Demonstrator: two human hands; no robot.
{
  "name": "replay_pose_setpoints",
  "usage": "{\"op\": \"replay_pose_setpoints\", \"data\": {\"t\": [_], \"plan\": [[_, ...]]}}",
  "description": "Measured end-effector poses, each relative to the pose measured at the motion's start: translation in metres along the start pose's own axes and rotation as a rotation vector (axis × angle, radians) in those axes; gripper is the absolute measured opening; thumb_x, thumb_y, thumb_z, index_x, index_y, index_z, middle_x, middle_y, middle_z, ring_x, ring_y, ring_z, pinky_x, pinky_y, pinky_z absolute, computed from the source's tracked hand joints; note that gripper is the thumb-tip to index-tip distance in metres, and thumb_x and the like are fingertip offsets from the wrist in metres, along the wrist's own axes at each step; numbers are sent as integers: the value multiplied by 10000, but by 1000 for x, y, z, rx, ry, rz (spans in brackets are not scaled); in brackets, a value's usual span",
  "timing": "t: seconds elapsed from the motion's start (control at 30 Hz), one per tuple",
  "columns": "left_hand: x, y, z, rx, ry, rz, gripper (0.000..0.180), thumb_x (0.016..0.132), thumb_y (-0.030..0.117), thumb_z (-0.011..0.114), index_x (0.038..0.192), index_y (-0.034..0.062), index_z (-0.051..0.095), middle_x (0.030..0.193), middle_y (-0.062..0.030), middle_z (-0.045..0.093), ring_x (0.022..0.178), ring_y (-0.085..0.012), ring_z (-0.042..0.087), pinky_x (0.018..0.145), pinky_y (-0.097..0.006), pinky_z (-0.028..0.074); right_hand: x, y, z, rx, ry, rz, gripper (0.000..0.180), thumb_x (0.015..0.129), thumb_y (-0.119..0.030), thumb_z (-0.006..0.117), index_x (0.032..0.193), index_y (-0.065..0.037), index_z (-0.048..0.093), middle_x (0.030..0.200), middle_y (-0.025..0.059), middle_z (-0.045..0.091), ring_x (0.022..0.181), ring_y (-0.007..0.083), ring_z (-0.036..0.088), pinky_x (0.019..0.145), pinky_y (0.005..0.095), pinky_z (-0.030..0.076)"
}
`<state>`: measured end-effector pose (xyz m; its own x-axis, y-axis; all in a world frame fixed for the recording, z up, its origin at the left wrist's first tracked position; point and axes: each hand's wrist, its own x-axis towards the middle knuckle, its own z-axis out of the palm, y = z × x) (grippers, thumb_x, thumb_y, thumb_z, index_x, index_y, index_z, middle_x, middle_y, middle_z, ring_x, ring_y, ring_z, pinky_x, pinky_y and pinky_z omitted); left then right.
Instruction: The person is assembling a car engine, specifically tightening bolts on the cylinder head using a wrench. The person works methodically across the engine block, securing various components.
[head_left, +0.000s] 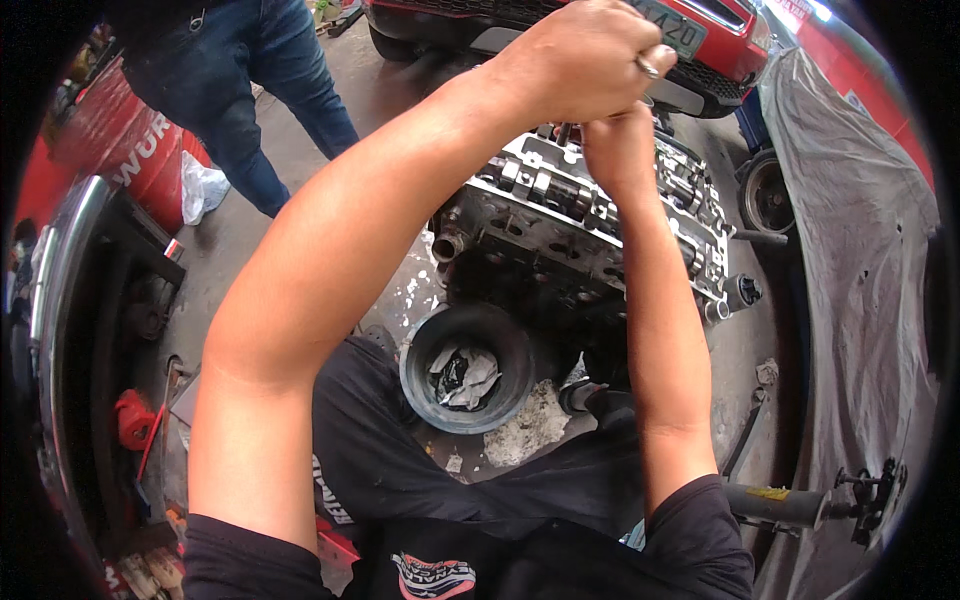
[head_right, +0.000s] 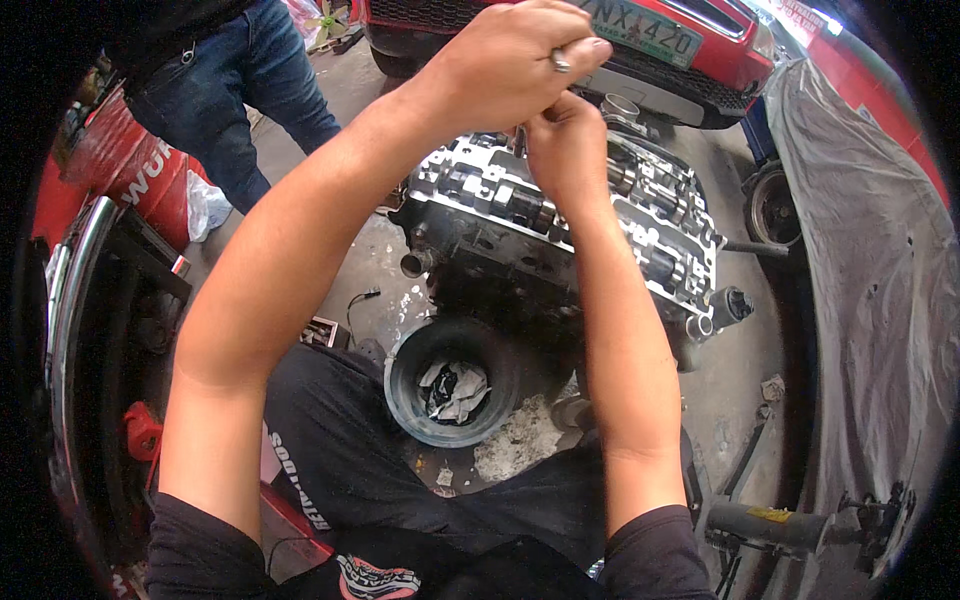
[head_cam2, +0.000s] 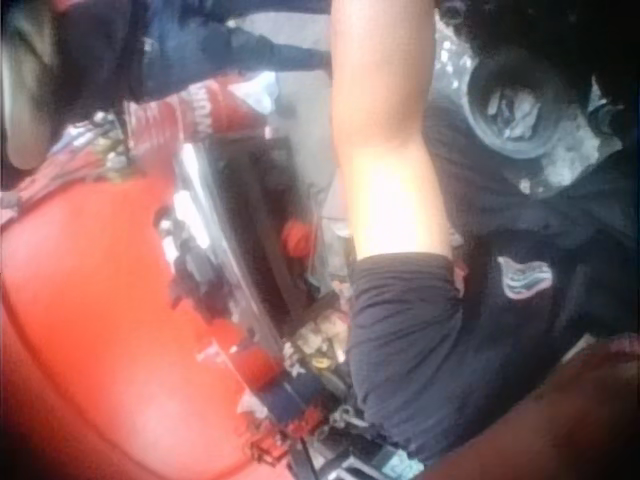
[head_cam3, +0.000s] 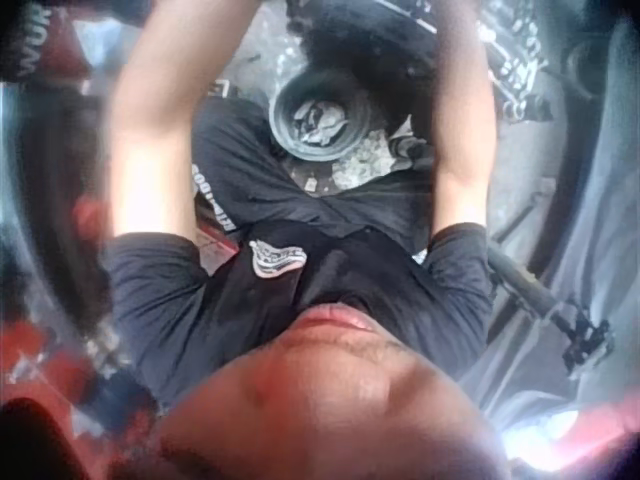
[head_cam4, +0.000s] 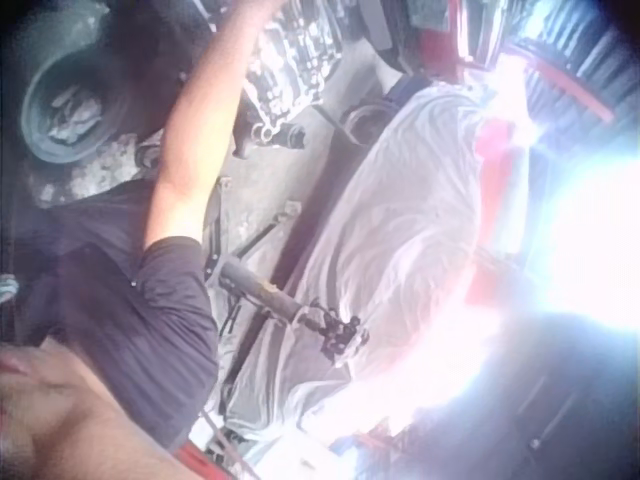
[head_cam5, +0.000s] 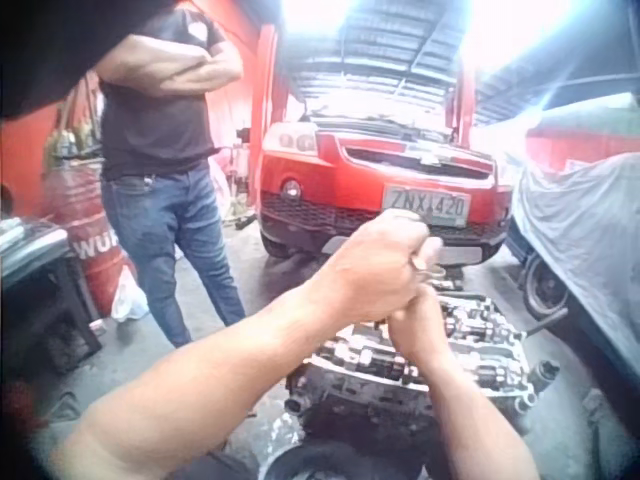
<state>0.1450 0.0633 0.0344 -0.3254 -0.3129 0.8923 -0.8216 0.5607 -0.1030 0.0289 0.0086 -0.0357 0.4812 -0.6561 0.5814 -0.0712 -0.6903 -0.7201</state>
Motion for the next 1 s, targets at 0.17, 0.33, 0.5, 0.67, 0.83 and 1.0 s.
{"op": "replay_pose_setpoints", "data": {"t": [0.17,0.33,0.5,0.67,0.83,1.0], "plan": [[-39,-4,9,-77,69,-313,294,999,312,653,1053,39,749,1078,-140,733,1072,-339,677,945,-416,542,-5,20,25,-136,21,-85,150,923,-67,632,900,57,712,828,184,753,799,213,719,739,366,530],[-48,-6,15,-131,120,-249,293,984,286,675,1100,29,756,1116,-162,743,1083,-314,699,945,-402,545,-12,32,29,-146,62,-112,140,916,-47,621,927,60,712,829,172,755,798,208,716,736,357,527],[-51,-9,15,-524,250,-553,270,991,246,646,1075,22,772,995,-129,776,962,-230,739,866,-335,554,-15,17,34,-182,24,55,116,938,-30,644,972,53,719,836,105,756,779,128,674,732,305,517],[-50,-29,35,-1552,483,-921,299,1017,246,525,917,2,666,856,-174,733,699,-265,690,652,-389,553,-18,34,39,246,30,230,137,958,-109,726,1002,21,735,865,55,743,759,93,613,730,280,493],[-44,-83,53,-1837,-48,-935,346,1044,283,546,984,-42,650,879,-223,737,706,-283,719,655,-369,574,-15,38,33,145,-59,265,174,959,-147,735,1010,19,731,861,50,739,779,96,617,757,274,498],[-39,-13,50,-1391,913,-1148,277,965,271,699,923,-1,662,907,-212,750,784,-312,764,717,-448,632,-10,29,25,-81,-67,226,150,924,-91,723,971,51,734,832,87,751,732,115,640,706,309,520]]}}
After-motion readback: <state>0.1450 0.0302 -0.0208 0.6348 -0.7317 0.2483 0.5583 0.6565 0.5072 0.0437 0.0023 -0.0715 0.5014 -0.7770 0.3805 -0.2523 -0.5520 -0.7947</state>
